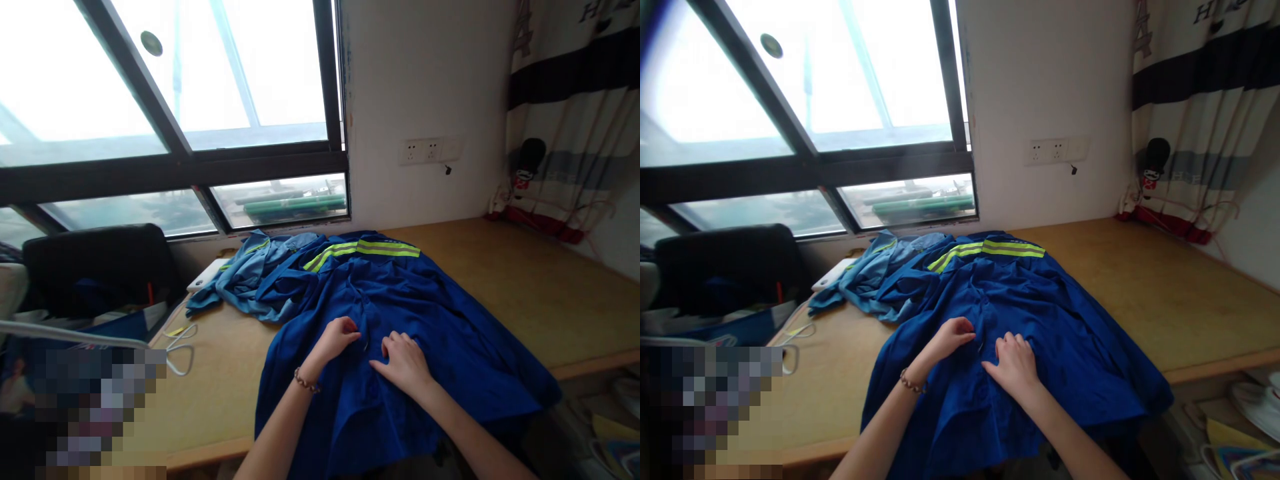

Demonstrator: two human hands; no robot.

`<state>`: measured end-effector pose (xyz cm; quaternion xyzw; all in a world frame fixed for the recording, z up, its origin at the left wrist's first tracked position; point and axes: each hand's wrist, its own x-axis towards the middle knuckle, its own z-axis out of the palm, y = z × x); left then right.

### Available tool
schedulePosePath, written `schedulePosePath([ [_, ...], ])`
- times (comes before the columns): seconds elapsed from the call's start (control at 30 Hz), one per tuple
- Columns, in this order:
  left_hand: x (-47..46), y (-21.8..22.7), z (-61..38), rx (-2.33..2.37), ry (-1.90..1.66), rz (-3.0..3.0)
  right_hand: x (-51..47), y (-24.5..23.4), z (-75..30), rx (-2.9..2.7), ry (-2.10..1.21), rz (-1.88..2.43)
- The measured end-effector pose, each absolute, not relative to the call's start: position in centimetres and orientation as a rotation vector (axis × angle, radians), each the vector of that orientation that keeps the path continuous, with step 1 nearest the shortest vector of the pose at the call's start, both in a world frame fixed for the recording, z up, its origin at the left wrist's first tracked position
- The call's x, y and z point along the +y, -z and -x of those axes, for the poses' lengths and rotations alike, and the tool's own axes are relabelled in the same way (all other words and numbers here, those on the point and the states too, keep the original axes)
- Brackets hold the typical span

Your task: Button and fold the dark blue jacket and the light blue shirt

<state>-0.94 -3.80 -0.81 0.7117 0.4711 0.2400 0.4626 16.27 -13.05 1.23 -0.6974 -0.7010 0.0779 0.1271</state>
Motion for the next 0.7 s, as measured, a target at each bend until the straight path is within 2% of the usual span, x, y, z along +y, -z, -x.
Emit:
schedulePosePath([
  [0.2, -7.2, 1.0, 1.4, 1.171, -0.747, -1.554, -14.7, -1.7, -16.0, -2.045, -0.24, 2.021],
  [0.43, -9.0, 1.2, -0.2, 1.417, -0.952, -1.661, -14.9, -0.2, -15.4, -1.959, -0.282, 2.003],
  [0.5, -8.7, 0.9, -0.5, 1.419, -1.033, -1.639, -14.1, -0.1, -16.0, -1.829, -0.448, 1.966],
  [0.57, -8.3, 0.3, -0.9, 1.377, -1.086, -1.555, -13.0, -0.4, -16.8, -1.598, -0.782, 1.824],
  [0.63, -7.9, -0.6, -1.3, 1.305, -1.068, -1.388, -11.7, -1.2, -17.5, -1.297, -1.157, 1.528],
  [0.7, -7.6, -1.7, -1.8, 1.204, -0.997, -1.156, -10.6, -2.2, -18.0, -1.033, -1.39, 1.228],
])
